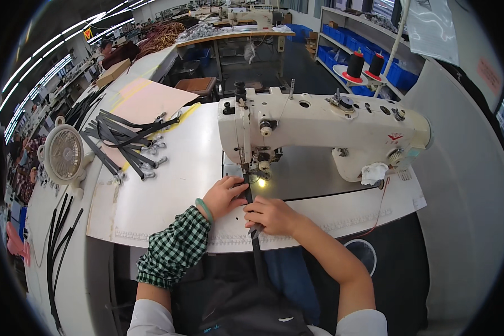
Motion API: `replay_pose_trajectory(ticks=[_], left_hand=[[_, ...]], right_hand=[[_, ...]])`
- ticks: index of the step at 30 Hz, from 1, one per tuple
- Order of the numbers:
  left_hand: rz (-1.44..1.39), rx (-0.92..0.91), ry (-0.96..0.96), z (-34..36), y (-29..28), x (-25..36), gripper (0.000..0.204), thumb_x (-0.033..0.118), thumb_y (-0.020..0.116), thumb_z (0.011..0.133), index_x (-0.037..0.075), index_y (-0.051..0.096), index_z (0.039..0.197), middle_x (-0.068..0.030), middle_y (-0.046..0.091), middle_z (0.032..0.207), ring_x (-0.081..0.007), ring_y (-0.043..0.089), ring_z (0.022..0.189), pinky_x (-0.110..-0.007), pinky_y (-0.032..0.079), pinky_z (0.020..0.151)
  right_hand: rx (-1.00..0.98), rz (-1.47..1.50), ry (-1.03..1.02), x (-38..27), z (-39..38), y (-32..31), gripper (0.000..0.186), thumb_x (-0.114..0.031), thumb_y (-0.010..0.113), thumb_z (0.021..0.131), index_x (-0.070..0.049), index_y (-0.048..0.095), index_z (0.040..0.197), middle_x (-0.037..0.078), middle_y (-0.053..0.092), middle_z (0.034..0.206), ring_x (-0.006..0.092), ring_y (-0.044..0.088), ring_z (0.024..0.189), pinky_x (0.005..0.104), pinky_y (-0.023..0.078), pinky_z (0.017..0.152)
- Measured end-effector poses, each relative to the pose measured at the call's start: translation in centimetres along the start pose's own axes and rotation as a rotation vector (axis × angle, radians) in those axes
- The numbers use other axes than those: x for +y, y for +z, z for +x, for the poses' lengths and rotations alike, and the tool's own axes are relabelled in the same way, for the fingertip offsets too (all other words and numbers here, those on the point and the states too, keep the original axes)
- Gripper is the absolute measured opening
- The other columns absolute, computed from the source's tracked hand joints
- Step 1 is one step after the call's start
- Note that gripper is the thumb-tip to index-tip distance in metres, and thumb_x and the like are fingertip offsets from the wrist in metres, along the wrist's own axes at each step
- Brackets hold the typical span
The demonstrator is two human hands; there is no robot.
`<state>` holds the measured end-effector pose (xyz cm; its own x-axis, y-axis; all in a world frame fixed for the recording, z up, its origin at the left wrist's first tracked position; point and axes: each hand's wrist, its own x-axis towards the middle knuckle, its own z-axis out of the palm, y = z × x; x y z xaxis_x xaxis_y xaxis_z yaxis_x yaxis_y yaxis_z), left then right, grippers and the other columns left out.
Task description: The person operates an industrial sewing machine to stitch long black straps. They feed each strap through the machine, guide it under the needle, and remove the stitched piece, repeating this process continuously.
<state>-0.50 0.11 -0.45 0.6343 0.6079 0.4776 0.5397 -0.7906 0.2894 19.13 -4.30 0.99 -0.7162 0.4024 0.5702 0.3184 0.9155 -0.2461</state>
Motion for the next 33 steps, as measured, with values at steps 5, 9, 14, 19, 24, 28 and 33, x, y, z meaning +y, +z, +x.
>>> replay_pose_trajectory(ticks=[5,9,14,19,24,28,33], left_hand=[[-0.005,0.003,-0.004,0.00,-0.04,0.16,0.040,0.021,0.066,0.068,0.003,0.057,0.103,-0.0123,0.051,0.105,-0.0272,0.049,0.096,-0.035,0.042,0.081],[-0.004,0.008,-0.005,-0.01,-0.07,0.30,0.039,0.021,0.066,0.069,0.003,0.057,0.103,-0.0130,0.051,0.105,-0.0277,0.049,0.096,-0.035,0.042,0.081],[-0.002,0.001,0.003,-0.09,0.07,0.12,0.040,0.021,0.065,0.069,0.003,0.056,0.104,-0.0135,0.050,0.106,-0.0283,0.048,0.097,-0.035,0.042,0.082],[0.011,-0.013,-0.005,-0.13,0.10,0.13,0.041,0.021,0.065,0.069,0.003,0.055,0.104,-0.0130,0.050,0.106,-0.0278,0.047,0.097,-0.035,0.041,0.082],[0.027,0.009,0.008,-0.14,0.23,0.13,0.039,0.022,0.065,0.069,0.005,0.055,0.103,-0.0114,0.050,0.104,-0.0260,0.047,0.097,-0.035,0.042,0.080],[0.035,0.012,0.011,-0.16,0.36,0.05,0.039,0.022,0.065,0.068,0.005,0.055,0.103,-0.0111,0.050,0.104,-0.0257,0.047,0.097,-0.034,0.042,0.080],[0.042,0.015,0.014,-0.13,0.36,0.07,0.040,0.021,0.065,0.068,0.005,0.055,0.103,-0.0109,0.050,0.104,-0.0255,0.047,0.097,-0.034,0.042,0.080]], right_hand=[[0.000,0.005,0.004,-0.03,0.09,-0.07,0.017,-0.017,0.069,0.064,-0.008,0.058,0.074,-0.001,0.057,0.085,0.0168,0.051,0.070,0.0287,0.046,0.057],[0.013,0.008,0.004,0.25,-0.10,0.25,0.020,-0.016,0.070,0.061,-0.008,0.060,0.077,0.000,0.059,0.087,0.0173,0.052,0.069,0.0288,0.046,0.056],[-0.003,-0.005,-0.004,-0.10,0.30,-0.07,0.019,-0.015,0.068,0.066,-0.004,0.057,0.077,0.002,0.059,0.083,0.0179,0.053,0.070,0.0293,0.047,0.057],[-0.019,-0.032,0.007,-0.11,0.29,-0.07,0.019,-0.015,0.068,0.065,-0.005,0.058,0.078,0.002,0.059,0.084,0.0176,0.053,0.070,0.0291,0.047,0.057],[-0.024,-0.032,0.011,-0.08,0.24,-0.06,0.017,-0.016,0.067,0.067,-0.007,0.058,0.078,0.001,0.058,0.086,0.0179,0.053,0.070,0.0289,0.047,0.057],[-0.033,-0.032,0.021,0.02,0.13,0.05,0.016,-0.016,0.066,0.067,-0.008,0.058,0.078,0.001,0.058,0.087,0.0181,0.053,0.071,0.0288,0.047,0.058],[-0.031,-0.031,0.019,0.02,0.13,0.03,0.016,-0.016,0.066,0.067,-0.007,0.058,0.078,0.001,0.058,0.087,0.0180,0.053,0.071,0.0288,0.047,0.057]])
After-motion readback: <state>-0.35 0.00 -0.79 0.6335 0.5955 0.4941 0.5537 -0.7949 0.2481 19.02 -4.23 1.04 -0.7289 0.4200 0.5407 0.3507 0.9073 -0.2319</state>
